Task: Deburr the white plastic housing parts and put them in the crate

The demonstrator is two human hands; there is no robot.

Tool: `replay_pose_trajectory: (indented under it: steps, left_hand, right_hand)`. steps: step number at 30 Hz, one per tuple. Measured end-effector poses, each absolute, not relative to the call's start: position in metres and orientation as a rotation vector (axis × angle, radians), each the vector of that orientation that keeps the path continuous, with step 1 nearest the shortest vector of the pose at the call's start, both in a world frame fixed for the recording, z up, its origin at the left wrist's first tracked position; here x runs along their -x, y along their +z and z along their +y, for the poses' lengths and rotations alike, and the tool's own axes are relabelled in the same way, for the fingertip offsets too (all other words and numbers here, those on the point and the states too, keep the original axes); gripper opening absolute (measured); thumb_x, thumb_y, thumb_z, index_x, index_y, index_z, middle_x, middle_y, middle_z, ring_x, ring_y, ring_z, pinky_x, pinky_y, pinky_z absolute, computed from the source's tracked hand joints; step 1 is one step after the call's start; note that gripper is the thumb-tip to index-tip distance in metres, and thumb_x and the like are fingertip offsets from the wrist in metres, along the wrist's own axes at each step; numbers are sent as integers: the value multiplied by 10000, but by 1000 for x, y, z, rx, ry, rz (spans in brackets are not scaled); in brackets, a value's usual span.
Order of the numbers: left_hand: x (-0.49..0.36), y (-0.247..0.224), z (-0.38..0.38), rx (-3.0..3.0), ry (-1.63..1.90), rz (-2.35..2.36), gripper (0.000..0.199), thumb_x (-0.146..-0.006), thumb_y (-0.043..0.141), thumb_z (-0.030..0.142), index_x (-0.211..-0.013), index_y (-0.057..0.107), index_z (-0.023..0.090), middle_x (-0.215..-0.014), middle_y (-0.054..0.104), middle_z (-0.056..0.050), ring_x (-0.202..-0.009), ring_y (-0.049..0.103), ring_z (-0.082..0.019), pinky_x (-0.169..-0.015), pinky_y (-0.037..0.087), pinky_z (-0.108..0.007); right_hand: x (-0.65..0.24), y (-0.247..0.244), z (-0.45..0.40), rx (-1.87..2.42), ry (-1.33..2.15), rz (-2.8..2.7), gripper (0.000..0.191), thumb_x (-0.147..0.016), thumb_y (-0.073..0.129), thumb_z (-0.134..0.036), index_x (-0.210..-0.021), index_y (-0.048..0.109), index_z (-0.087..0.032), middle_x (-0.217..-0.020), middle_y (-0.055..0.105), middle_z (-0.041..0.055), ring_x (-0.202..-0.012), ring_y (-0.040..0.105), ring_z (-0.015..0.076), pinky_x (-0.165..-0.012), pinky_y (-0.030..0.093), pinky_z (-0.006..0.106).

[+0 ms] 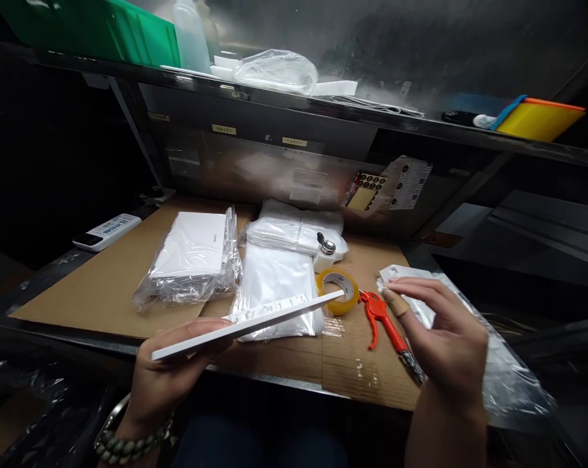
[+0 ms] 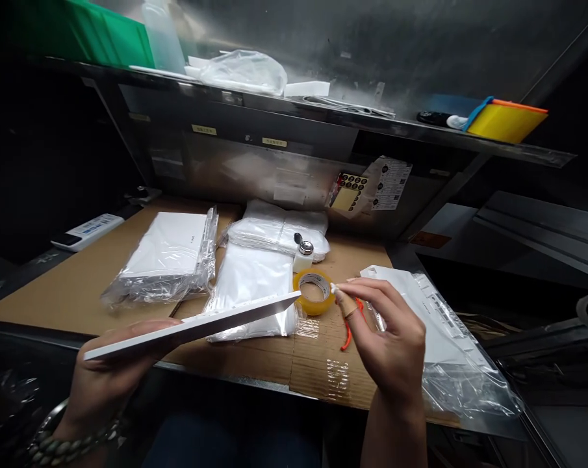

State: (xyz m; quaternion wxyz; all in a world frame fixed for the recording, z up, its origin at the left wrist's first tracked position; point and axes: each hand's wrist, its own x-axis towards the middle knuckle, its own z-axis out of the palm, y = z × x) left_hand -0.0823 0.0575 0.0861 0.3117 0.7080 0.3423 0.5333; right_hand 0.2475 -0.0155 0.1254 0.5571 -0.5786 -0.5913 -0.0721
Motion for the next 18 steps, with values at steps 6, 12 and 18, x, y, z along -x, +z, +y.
replay_pose_trajectory:
  steps: [6, 12, 18]
  left_hand:
    - [89, 82, 60, -1971, 1402, 820, 185, -798, 804, 153, -942, 806, 270, -896, 811, 38, -766, 774, -196, -706, 650, -219]
    - [89, 81, 62, -1968, 1372, 805, 189, -804, 801, 154, -961, 802, 259, -943, 808, 36, -806, 771, -185, -745, 647, -209]
    - [83, 84, 62, -2049, 1340, 678, 242, -812, 777, 75, -993, 784, 235, -943, 804, -9, -834, 769, -199, -771, 639, -248]
  right_hand:
    - [-232, 122, -12, 1348, -80, -1503, 149, -898, 717, -133, -983, 753, -250, -989, 712, 39, -956, 675, 212, -878, 549, 399]
    - [-228, 131, -8, 1308, -95, -1703, 178, -917, 693, -105, -1032, 715, -239, -1024, 719, 36, -1048, 646, 214, -938, 530, 413]
    - [-216, 129, 0, 1324, -160, -1960, 140, -955, 651, -142, -1061, 665, -232, -1059, 726, 46, -1074, 627, 233, -931, 498, 433]
